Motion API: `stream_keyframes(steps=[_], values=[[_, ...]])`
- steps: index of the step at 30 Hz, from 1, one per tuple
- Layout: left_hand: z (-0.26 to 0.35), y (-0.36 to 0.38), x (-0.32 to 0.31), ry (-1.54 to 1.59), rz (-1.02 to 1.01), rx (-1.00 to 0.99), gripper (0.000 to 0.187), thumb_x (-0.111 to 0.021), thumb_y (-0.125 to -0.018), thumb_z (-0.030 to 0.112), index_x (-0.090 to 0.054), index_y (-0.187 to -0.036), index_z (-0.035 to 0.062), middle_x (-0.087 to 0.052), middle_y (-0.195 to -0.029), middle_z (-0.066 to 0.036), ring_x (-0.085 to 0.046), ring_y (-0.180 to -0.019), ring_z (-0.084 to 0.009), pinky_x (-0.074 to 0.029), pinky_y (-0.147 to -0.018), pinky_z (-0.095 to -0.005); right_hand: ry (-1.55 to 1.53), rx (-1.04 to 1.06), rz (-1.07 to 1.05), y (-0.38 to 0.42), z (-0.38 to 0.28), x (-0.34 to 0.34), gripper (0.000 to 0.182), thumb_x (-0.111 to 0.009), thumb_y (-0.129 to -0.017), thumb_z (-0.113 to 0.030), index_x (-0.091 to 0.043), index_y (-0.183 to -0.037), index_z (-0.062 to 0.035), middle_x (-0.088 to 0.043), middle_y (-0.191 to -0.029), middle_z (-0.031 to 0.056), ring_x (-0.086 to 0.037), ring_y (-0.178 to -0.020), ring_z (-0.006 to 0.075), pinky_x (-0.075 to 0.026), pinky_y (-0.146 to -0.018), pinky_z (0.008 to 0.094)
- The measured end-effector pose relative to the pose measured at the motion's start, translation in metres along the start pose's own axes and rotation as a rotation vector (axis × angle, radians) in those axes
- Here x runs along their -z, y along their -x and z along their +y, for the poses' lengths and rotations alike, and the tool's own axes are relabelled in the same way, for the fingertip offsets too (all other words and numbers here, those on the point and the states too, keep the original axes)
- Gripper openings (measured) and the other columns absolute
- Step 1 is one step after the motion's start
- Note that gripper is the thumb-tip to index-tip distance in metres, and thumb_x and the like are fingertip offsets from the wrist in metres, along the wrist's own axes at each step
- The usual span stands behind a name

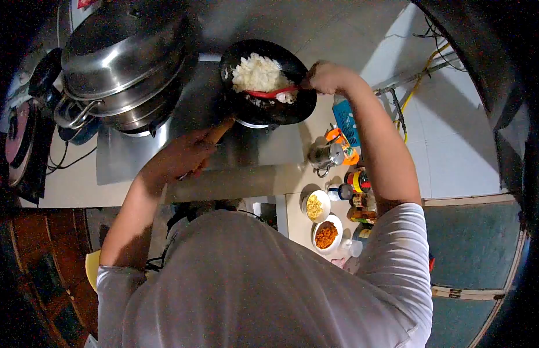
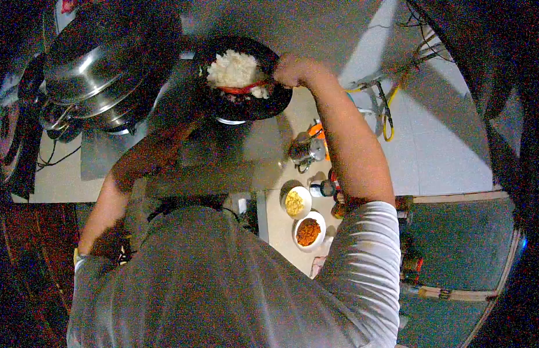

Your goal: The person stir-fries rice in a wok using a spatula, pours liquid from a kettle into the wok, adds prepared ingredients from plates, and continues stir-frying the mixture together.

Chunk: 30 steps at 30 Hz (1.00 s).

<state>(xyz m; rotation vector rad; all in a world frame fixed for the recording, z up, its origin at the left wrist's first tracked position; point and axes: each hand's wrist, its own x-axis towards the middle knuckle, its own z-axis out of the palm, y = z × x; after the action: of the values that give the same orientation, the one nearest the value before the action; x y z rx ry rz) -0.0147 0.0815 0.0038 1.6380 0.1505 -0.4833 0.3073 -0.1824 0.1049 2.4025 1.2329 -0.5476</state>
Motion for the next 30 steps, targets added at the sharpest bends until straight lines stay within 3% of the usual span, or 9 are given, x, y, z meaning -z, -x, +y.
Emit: stream_keyframes(steps=[1,3,5,7,13,19,23,27,30], values=[[0.013,0.006,0.001,-0.036,-0.018,0.023,0.034,-0.054,-0.097,0.034,-0.055,-0.123,0.0124,-0.055,-0.068,0.002,-0.050,-0.052,-0.0072,-0.038,-0.043,-0.0254,0.050,0.161,0.088,-0.001,-0.003,-0.001,0.025,-0.057,-0.092,-0.023,-0.070,-0.089,-0.0012,-0.064,-0.070,0.0178,-0.062,-0.065,0.0337,-0.051,-0.063,0.0400],[0.017,0.012,-0.001,-0.061,-0.034,0.053,0.034,-0.055,-0.097,0.034,-0.055,-0.124,0.0122,-0.055,-0.068,0.002,-0.050,-0.052,-0.0072,-0.038,-0.043,-0.0251,0.003,-0.218,-0.035,0.024,-0.016,0.017,0.017,-0.060,-0.089,-0.014,-0.072,-0.091,-0.0021,-0.067,-0.079,0.0200,-0.066,-0.077,0.0358,-0.054,-0.070,0.0419],[0.008,0.008,-0.004,-0.006,0.032,0.045,0.037,-0.055,-0.097,0.035,-0.055,-0.126,0.0129,-0.055,-0.069,0.002,-0.050,-0.053,-0.0068,-0.037,-0.042,-0.0247,0.095,0.040,0.064,0.047,0.007,0.017,0.019,-0.063,-0.086,-0.012,-0.073,-0.100,-0.0053,-0.068,-0.085,0.0212,-0.067,-0.079,0.0358,-0.053,-0.073,0.0433],[-0.013,-0.005,-0.006,0.061,0.051,0.037,0.039,-0.055,-0.097,0.035,-0.054,-0.129,0.0139,-0.056,-0.070,0.003,-0.050,-0.054,-0.0065,-0.037,-0.042,-0.0243,0.011,-0.342,0.104,0.100,-0.055,0.053,0.030,-0.065,-0.082,-0.009,-0.072,-0.110,-0.0102,-0.070,-0.092,0.0209,-0.067,-0.082,0.0375,-0.053,-0.074,0.0443],[-0.015,-0.008,-0.004,0.091,0.049,0.057,0.043,-0.055,-0.097,0.037,-0.053,-0.134,0.0154,-0.057,-0.072,0.003,-0.050,-0.055,-0.0059,-0.036,-0.042,-0.0238,-0.037,-0.296,0.212,0.120,-0.054,0.009,0.037,-0.062,-0.078,-0.002,-0.071,-0.113,-0.0118,-0.070,-0.097,0.0196,-0.067,-0.089,0.0385,-0.053,-0.079,0.0445],[0.037,0.018,-0.008,-0.011,0.062,0.148,0.037,-0.054,-0.097,0.035,-0.056,-0.128,0.0148,-0.056,-0.069,0.003,-0.049,-0.053,-0.0056,-0.036,-0.043,-0.0244,-0.046,-0.246,0.108,0.106,-0.090,-0.023,0.035,-0.064,-0.079,-0.007,-0.071,-0.113,-0.0084,-0.068,-0.092,0.0207,-0.066,-0.084,0.0386,-0.052,-0.075,0.0453],[-0.014,-0.009,-0.003,0.033,0.006,-0.011,0.034,-0.053,-0.098,0.034,-0.057,-0.123,0.0127,-0.055,-0.068,0.003,-0.049,-0.052,-0.0062,-0.038,-0.044,-0.0247,-0.180,-0.190,0.173,0.103,-0.094,-0.015,0.029,-0.065,-0.080,-0.015,-0.072,-0.108,-0.0084,-0.067,-0.083,0.0224,-0.064,-0.077,0.0407,-0.051,-0.072,0.0466],[-0.008,-0.005,-0.006,0.087,-0.011,0.006,0.034,-0.052,-0.098,0.033,-0.057,-0.123,0.0106,-0.055,-0.069,0.003,-0.048,-0.052,-0.0065,-0.038,-0.045,-0.0246,-0.117,-0.211,0.212,0.086,-0.087,-0.054,0.024,-0.065,-0.084,-0.019,-0.072,-0.104,-0.0093,-0.067,-0.085,0.0226,-0.064,-0.082,0.0402,-0.051,-0.071,0.0480],[-0.004,-0.003,-0.005,-0.017,0.065,0.091,0.036,-0.052,-0.098,0.032,-0.056,-0.126,0.0108,-0.055,-0.070,0.003,-0.048,-0.053,-0.0067,-0.039,-0.047,-0.0240,-0.150,-0.261,0.099,0.101,-0.105,-0.016,0.024,-0.063,-0.086,-0.020,-0.070,-0.105,-0.0076,-0.067,-0.087,0.0223,-0.064,-0.084,0.0409,-0.051,-0.073,0.0479]])
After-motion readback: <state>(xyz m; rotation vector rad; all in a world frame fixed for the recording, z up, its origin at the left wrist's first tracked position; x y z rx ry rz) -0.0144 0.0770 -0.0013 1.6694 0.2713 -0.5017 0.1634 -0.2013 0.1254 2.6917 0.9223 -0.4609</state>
